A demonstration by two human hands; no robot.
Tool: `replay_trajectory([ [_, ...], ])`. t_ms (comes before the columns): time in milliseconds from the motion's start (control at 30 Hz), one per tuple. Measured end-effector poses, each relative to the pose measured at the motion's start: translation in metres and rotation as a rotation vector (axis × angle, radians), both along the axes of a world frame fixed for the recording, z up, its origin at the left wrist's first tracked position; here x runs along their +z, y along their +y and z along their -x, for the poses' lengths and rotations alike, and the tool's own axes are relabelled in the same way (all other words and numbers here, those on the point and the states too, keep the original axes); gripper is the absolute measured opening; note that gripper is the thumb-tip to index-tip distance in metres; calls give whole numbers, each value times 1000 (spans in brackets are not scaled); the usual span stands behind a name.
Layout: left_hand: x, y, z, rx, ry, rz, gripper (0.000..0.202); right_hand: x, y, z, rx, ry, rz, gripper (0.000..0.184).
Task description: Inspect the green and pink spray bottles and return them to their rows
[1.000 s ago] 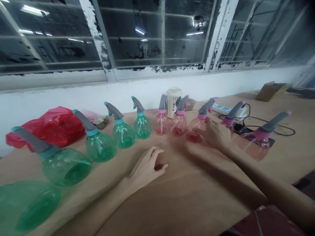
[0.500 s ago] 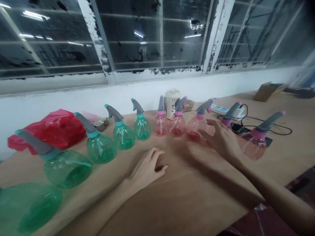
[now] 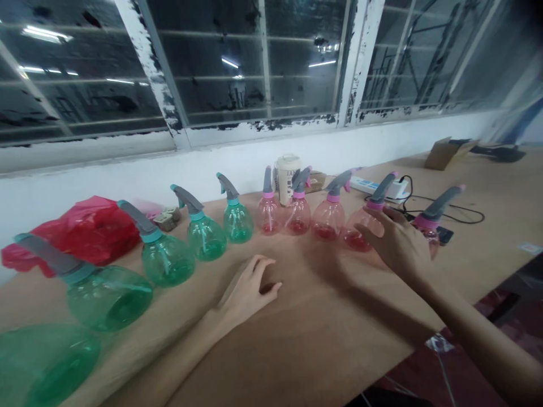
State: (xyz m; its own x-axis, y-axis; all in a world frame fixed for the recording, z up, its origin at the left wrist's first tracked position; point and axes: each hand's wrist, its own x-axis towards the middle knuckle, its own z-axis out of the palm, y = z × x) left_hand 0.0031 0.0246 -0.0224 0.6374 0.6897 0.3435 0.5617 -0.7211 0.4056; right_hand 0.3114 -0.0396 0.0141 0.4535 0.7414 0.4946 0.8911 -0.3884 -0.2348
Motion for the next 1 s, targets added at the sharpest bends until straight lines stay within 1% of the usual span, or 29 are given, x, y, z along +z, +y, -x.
replay_trajectory([
  [133,0,0,0,3,6,-15,33,4,10,-3,29,60,28,51],
  [233,0,0,0,6,20,-19,32,5,11,-3,17,82,23,50],
  [367,2,-1,0,19,20,-20,30,7,1,3,15,31,64,47],
  [467,4,-1,0,32,-16,-9,25,8,-14,16,62,-32,70,43],
  [567,8,-2,1,55,-75,41,21,5,-31,39,168,-72,49,41],
  [633,12,-3,1,72,-123,93,20,1,-40,59,244,-75,27,45],
  [700,19,-7,0,57,-185,138,24,-3,-48,81,347,-60,29,48],
  [767,28,-13,-1,13,-239,172,32,-4,-53,103,407,-42,43,49],
  [833,39,-21,-3,-43,-274,199,47,-2,-55,122,481,-16,63,50],
  [867,46,-26,-4,-73,-295,211,53,-1,-56,130,540,3,78,50],
  [933,58,-34,-6,-106,-355,247,58,2,-57,144,694,59,114,48],
  [1000,70,-40,-7,-82,-406,301,57,5,-58,153,858,129,138,45],
])
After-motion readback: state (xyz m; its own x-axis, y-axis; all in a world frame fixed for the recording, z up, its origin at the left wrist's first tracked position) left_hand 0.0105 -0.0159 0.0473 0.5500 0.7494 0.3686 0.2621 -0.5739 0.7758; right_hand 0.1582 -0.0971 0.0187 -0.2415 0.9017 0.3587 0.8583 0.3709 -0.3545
